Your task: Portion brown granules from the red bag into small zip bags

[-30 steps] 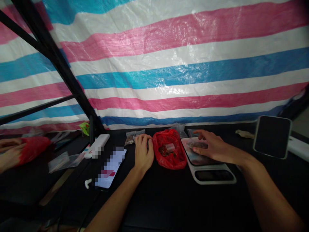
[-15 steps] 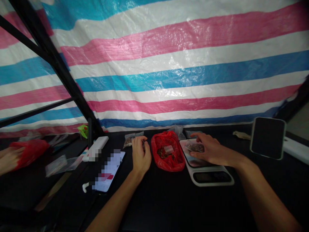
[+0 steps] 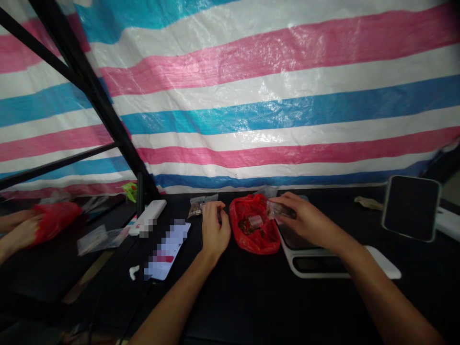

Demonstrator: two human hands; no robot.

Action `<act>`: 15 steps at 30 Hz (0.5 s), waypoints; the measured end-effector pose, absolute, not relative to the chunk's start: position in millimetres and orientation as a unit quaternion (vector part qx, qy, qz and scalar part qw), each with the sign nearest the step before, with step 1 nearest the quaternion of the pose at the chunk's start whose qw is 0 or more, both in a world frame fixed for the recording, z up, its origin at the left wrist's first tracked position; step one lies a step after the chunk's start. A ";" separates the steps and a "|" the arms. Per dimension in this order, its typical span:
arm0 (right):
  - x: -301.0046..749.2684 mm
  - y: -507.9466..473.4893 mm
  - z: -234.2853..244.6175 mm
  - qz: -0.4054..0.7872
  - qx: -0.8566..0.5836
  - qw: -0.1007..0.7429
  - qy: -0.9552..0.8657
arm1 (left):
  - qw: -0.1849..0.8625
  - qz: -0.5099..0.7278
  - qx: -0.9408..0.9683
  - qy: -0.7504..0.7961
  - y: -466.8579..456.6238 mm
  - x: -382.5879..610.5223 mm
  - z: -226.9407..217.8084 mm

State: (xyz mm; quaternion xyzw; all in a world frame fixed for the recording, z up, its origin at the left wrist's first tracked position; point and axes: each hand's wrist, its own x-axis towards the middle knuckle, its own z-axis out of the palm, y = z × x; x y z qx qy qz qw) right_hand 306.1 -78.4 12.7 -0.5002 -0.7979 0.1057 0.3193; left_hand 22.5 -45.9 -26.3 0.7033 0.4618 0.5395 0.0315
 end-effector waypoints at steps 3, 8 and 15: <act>283.1 -81.6 16.6 0.059 -0.481 0.310 -0.818 | 0.041 0.530 0.708 0.465 -46.0 22.8 -25.9; 253.3 -85.0 8.3 0.009 -0.484 0.307 -0.819 | 0.057 0.523 0.709 0.470 -47.2 24.0 -24.9; 239.0 -87.1 2.9 -0.018 -0.490 0.288 -0.823 | 0.105 0.534 0.694 0.471 -48.2 26.3 -27.5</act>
